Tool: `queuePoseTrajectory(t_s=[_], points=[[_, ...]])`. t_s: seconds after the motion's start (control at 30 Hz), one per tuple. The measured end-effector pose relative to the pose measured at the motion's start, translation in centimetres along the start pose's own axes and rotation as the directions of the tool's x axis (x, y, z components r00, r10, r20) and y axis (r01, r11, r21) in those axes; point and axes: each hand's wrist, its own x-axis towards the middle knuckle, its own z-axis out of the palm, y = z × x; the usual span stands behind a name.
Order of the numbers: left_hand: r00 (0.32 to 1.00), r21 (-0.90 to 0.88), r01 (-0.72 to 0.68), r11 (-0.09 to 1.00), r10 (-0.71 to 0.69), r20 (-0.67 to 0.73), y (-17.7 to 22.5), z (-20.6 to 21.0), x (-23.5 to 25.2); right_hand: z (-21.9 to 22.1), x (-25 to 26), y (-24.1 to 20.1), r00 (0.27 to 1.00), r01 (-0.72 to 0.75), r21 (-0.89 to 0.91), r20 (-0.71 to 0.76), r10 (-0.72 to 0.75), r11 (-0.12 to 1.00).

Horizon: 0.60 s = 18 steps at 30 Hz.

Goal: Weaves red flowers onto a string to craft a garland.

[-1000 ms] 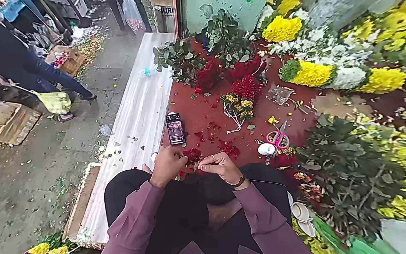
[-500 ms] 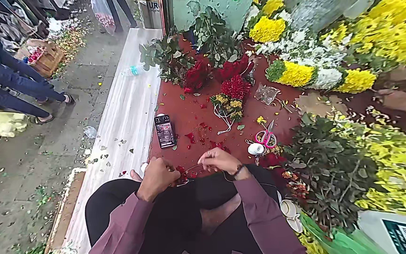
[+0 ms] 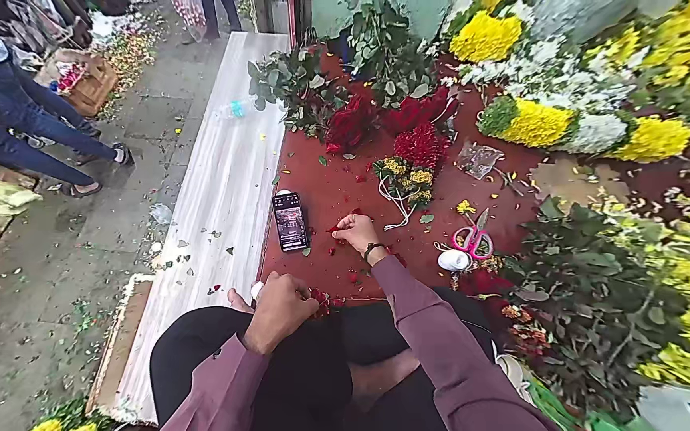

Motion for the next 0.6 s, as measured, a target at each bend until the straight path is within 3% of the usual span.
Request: queuePoseTrajectory(t_s=[0.17, 0.3, 0.43, 0.6], points=[[1.000, 0.007, -0.021, 1.000, 0.021, 0.003, -0.1, 0.3, -0.1, -2.9, -4.2, -1.7, 0.991, -0.132, 0.350, 0.082, 0.110, 0.928], [0.999, -0.002, -0.037, 0.999, 0.037, -0.009, -0.4, 0.1, -0.1, -3.4, -8.0, -2.6, 0.987, -0.129, 0.542, 0.155, 0.052, 0.830], [0.999, 0.001, -0.047, 0.999, 0.047, -0.022, -0.8, 0.1, 0.4, -4.0, -10.9, -2.8, 0.988, -0.110, 0.638, 0.155, 0.013, 0.763], [0.999, 0.031, -0.036, 0.999, 0.036, -0.015, -0.7, 0.5, 1.0, -4.4, -12.0, -2.2, 0.997, -0.025, 0.627, 0.077, -0.030, 0.779]])
